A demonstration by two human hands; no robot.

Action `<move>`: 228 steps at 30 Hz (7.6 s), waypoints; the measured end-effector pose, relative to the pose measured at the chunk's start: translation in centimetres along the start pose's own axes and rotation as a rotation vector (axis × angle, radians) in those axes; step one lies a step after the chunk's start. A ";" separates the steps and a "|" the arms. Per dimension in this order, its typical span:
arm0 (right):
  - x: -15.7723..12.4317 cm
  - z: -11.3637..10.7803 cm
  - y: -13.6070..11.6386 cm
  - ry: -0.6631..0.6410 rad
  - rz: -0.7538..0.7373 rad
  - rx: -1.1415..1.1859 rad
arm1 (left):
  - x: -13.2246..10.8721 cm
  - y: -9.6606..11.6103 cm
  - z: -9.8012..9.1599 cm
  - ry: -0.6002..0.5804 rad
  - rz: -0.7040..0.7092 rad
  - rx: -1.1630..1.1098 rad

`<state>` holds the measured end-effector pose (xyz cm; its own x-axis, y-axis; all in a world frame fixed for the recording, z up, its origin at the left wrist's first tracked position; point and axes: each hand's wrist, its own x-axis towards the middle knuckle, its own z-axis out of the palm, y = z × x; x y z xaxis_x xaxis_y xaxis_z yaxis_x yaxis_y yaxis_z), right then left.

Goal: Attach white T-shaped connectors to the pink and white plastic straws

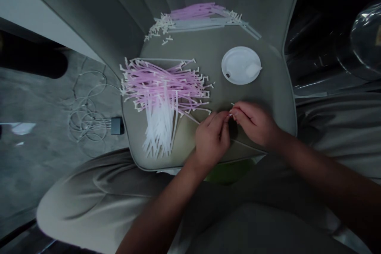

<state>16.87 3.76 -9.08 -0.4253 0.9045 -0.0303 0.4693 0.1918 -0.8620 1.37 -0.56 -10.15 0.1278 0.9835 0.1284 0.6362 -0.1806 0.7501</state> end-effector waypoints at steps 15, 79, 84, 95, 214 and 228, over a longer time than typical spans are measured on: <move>0.3 -0.1 0.1 -0.010 -0.007 -0.017 | 0.0 -0.1 0.0 0.003 0.013 0.018; -0.1 -0.1 0.5 -0.010 -0.174 -0.161 | -0.6 0.3 -0.5 0.068 0.088 0.175; -0.1 -0.3 0.3 -0.009 -0.152 -0.126 | -0.7 0.2 -0.6 0.095 0.067 0.119; -0.2 -0.2 0.4 -0.039 -0.172 -0.128 | -0.8 0.1 -0.5 0.129 0.089 0.078; -1.1 0.1 -1.4 -0.076 0.125 0.300 | -1.4 0.2 -0.6 -0.028 0.112 0.123; -1.2 0.0 -1.4 -0.068 0.145 0.326 | -1.2 0.2 -0.7 -0.052 0.116 0.111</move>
<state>16.70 2.44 -7.88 -0.4280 0.8838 -0.1887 0.2619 -0.0786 -0.9619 0.83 -1.81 -9.71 0.2424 0.9544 0.1741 0.6947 -0.2960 0.6555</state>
